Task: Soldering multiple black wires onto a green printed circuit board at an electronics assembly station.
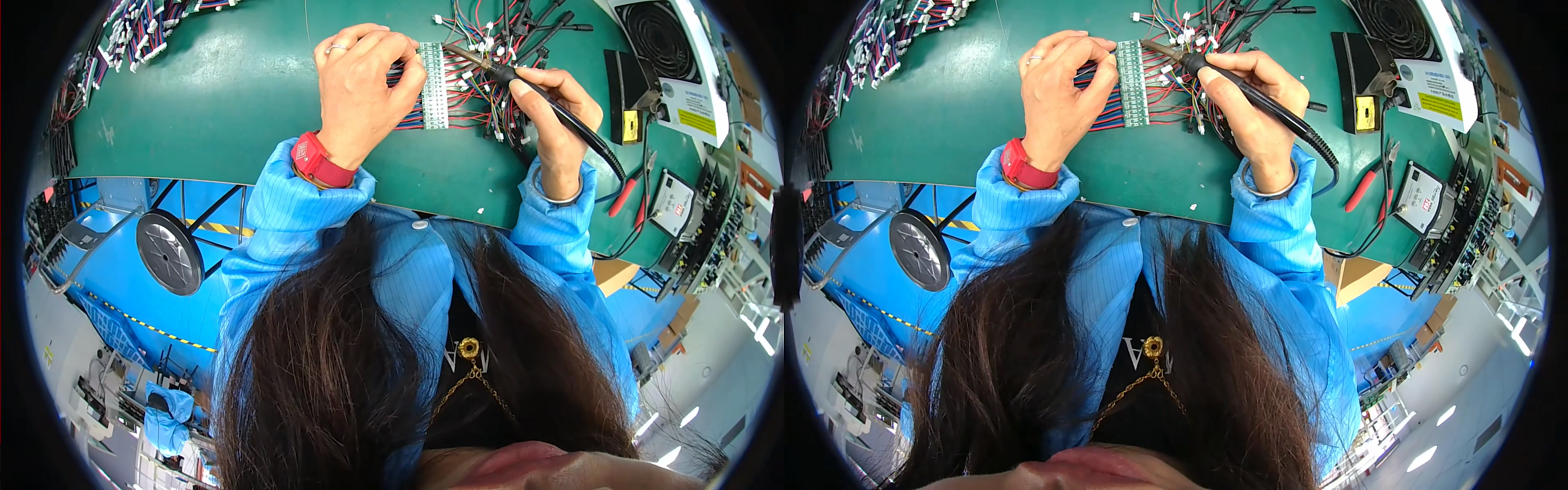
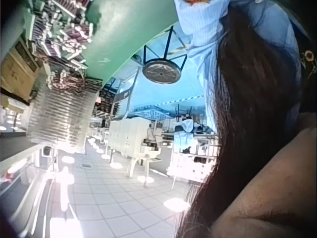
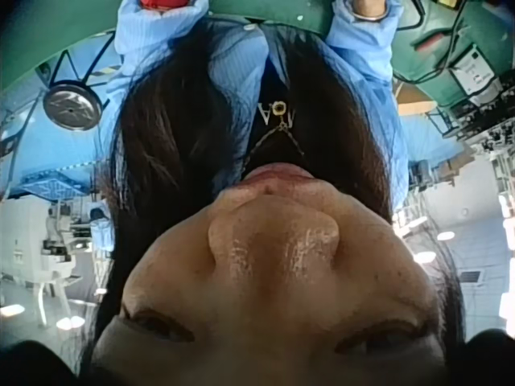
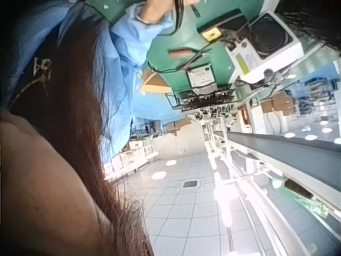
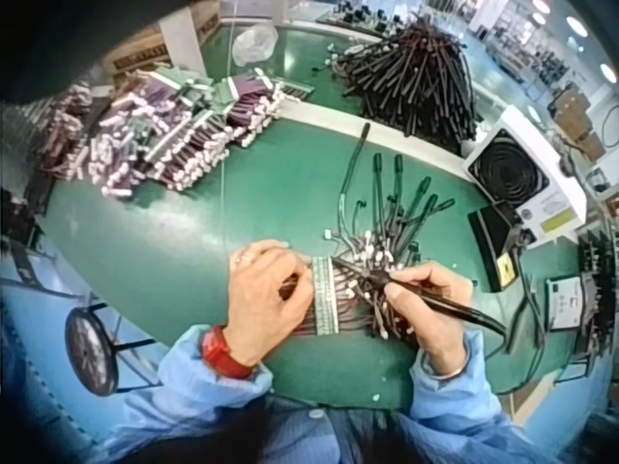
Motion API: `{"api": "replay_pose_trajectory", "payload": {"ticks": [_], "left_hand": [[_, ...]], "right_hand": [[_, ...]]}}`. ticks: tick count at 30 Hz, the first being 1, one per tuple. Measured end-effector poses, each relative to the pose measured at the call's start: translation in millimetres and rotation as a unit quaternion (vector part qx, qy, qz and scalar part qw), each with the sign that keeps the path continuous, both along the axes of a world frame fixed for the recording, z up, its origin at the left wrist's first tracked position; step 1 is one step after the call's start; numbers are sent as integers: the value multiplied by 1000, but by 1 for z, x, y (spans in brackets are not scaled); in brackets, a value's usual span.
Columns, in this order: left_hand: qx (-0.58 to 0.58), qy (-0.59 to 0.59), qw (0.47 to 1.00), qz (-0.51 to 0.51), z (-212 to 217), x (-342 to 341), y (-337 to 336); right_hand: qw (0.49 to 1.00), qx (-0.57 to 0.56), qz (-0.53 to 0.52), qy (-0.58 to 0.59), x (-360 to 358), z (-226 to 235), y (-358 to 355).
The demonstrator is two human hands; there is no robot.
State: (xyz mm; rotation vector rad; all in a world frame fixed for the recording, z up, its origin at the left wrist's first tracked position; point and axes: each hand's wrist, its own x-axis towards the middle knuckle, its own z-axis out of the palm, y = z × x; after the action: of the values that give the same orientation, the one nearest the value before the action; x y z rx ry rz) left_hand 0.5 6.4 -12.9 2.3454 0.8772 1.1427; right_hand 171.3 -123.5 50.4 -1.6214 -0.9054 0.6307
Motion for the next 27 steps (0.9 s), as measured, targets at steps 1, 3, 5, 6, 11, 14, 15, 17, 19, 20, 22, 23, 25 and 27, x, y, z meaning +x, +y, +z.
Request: {"api": "replay_pose_trajectory", "payload": {"ticks": [1,3,5,6,11,14,15,17,19,20,22,23,25,27], "left_hand": [[0,1,1000,0,0,0,0],[-1,4,1000,0,1,1,0],[0,4,1000,1,1,1,1],[1,4,1000,1,1,2,1],[5,2,1000,-2,1,2,2],[7,1,1000,-6,1,2,2],[7,3,1000,-3,1,2,3],[8,6,1000,2,1,3,3],[9,7,1000,4,1,3,3],[6,6,1000,4,1,3,2],[1,3,1000,2,1,3,2],[-2,1,1000,2,1,3,1],[1,4,1000,3,1,3,1],[4,12,1000,4,1,2,1]], "right_hand": [[1000,1,-1,0,0,0,0],[1000,3,-2,1,0,-1,0],[1000,0,-2,1,0,0,0],[1000,-1,-2,1,-1,0,0],[1000,-3,-2,0,-1,2,0],[1000,0,-1,0,-2,2,0],[1000,-1,0,-2,-2,2,1],[1000,-2,0,-5,-2,3,1],[1000,-2,1,-7,-2,3,1],[1000,-1,1,-9,-2,3,1],[1000,1,1,-14,-1,1,0],[1000,2,1,-16,-1,1,0],[1000,1,0,-12,-1,1,0],[1000,-3,-2,-3,-3,1,0]]}}
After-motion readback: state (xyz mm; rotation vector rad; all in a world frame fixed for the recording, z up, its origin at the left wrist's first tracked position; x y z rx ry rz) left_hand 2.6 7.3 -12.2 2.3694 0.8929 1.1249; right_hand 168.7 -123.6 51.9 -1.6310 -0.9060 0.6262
